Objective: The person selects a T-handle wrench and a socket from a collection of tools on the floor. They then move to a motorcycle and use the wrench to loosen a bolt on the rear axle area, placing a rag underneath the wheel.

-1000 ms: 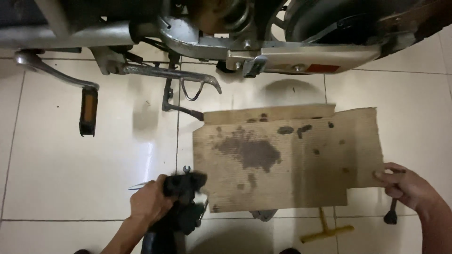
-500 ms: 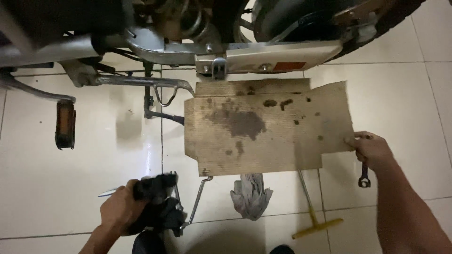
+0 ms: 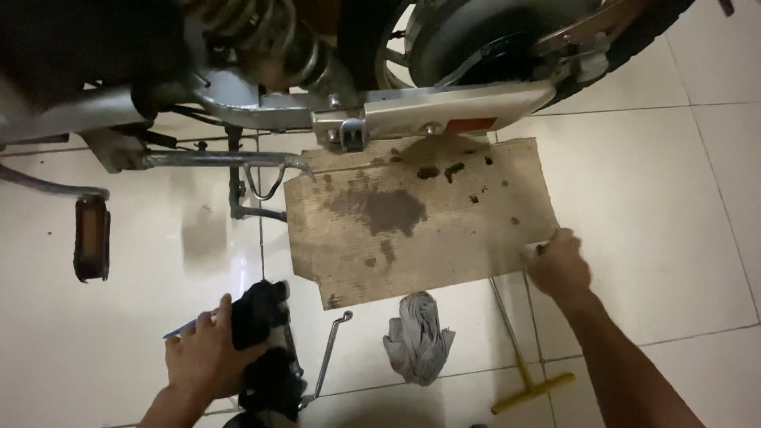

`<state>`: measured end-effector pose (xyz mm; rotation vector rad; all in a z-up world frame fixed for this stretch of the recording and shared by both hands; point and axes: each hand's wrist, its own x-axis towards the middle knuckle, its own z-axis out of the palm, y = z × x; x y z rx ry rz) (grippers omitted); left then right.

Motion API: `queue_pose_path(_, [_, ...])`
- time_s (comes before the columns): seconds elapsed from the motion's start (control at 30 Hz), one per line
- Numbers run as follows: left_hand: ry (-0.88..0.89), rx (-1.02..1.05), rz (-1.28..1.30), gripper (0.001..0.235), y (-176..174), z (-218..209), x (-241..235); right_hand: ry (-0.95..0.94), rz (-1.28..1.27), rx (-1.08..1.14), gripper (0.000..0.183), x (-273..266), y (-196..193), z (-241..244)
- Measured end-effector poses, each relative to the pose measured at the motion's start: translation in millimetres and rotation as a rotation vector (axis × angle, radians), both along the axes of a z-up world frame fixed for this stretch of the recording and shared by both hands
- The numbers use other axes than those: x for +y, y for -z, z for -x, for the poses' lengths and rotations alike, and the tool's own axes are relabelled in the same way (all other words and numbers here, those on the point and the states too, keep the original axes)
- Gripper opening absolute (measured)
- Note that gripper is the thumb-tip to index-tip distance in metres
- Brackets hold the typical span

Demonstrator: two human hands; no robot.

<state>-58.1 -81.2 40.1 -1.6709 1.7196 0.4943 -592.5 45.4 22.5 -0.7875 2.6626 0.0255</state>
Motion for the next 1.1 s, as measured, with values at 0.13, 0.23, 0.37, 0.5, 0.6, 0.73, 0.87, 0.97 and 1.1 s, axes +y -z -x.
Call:
queue_pose_path(0.13, [0.152,0.268,0.010,0.073,-47,45,10,0.045,0.200,-0.304,0.038,-17,-47,-53])
queue_pose_path(0.23, [-0.029,0.718,-0.191,0.058,-104,97,9,-0.111,0.426,-0.332,0.033,-27,-56,-94])
queue_pose_path(0.37, [-0.334,1.018,-0.321,0.085,-153,169,7,-0.490,0.743,-0.174,0.032,-43,-94,-142])
queue_pose_path(0.5, [-0.302,1.253,-0.269,0.071,-169,209,8,-0.626,1.004,-0.241,0.032,-51,-106,-153])
queue_pose_path(0.6, [-0.614,1.445,-0.305,0.078,-146,222,5,-0.673,0.910,-0.238,0.029,-51,-112,-152])
queue_pose_path(0.73, [-0.545,1.556,-0.204,0.049,-123,224,1,-0.676,0.872,-0.280,0.032,-46,-131,-159])
queue_pose_path(0.87, [-0.357,1.702,-0.105,0.036,-124,218,-4,-0.607,1.007,-0.412,0.035,-45,-148,-167])
queue_pose_path(0.97, [-0.444,1.739,-0.131,0.039,-134,218,-3,-0.383,0.969,-0.793,0.048,-34,-133,-165])
queue_pose_path(1.1, [-0.553,1.793,-0.178,0.040,-125,216,-6,-0.203,0.936,-0.894,0.044,-19,-114,-163])
